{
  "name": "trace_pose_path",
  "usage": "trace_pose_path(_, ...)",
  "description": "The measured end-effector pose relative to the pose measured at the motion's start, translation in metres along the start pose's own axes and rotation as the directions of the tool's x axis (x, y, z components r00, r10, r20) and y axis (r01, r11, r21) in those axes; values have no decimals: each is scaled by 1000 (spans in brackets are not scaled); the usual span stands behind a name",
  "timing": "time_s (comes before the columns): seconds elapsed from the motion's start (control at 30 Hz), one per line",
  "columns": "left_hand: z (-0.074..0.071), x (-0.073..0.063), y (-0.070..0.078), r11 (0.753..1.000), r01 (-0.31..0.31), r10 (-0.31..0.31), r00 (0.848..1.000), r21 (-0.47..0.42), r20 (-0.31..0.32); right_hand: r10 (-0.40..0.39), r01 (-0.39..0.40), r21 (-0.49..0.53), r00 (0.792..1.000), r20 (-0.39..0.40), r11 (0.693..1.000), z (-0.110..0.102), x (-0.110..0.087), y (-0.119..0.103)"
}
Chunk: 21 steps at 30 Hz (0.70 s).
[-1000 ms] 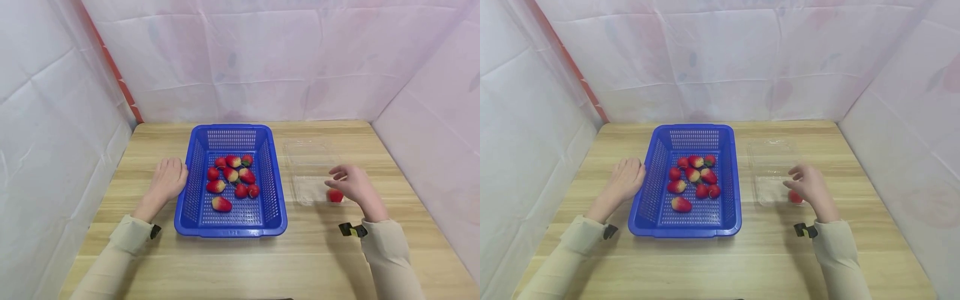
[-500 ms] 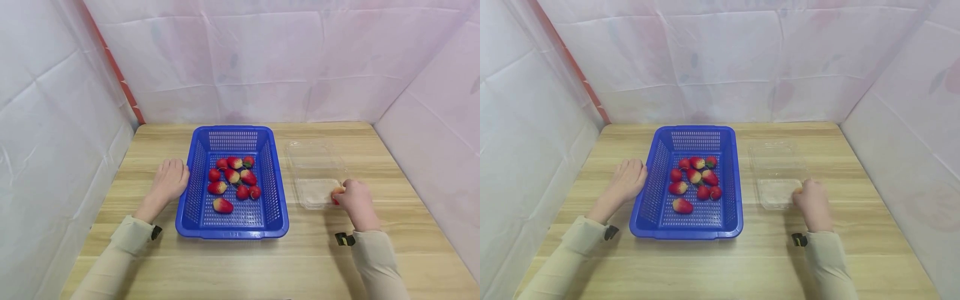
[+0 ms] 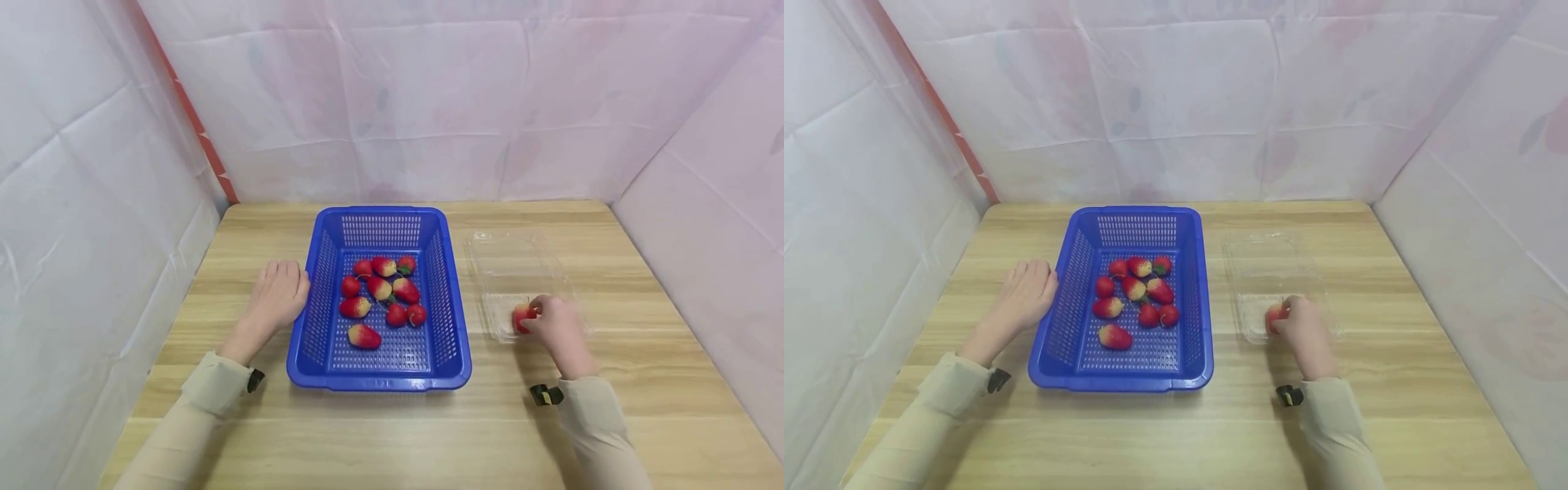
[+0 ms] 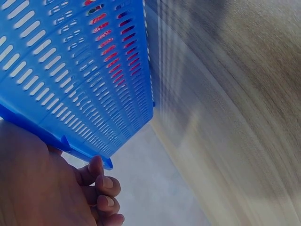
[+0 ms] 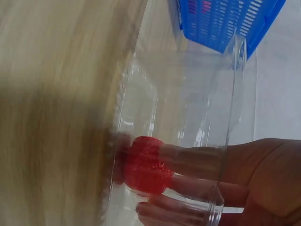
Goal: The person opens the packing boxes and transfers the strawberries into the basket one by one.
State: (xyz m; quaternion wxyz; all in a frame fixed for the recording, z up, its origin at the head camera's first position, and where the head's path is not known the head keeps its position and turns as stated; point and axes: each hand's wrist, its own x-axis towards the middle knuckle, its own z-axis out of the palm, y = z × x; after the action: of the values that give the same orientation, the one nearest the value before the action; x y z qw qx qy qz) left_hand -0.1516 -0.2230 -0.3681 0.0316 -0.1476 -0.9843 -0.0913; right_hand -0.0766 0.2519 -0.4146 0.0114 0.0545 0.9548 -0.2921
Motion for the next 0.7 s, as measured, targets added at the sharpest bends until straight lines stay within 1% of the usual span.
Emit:
trace_pose_path(0.1,0,0,0,1000,5,-5,1000,1,5,-17,15,63,999,27,998,3,0,-4)
trace_pose_path(0.17,0,0,0,1000,9,-9,1000,-1,8,-34,31,85,999,41,996,5,0,-6)
trace_pose_path(0.3,1,-1,0,1000,12,-12,1000,-9,20,-74,70,82,996,41,994,8,0,-9)
trace_pose_path(0.4,1,-1,0,1000,12,-12,1000,-14,15,-96,92,97,995,39,991,10,2,-11)
trace_pose_path(0.57,0,0,0,1000,8,-8,1000,-14,3,-99,88,147,993,66,985,11,4,-12)
trace_pose_path(0.7,1,0,0,1000,8,-8,1000,-17,8,-84,67,183,993,85,981,12,4,-11)
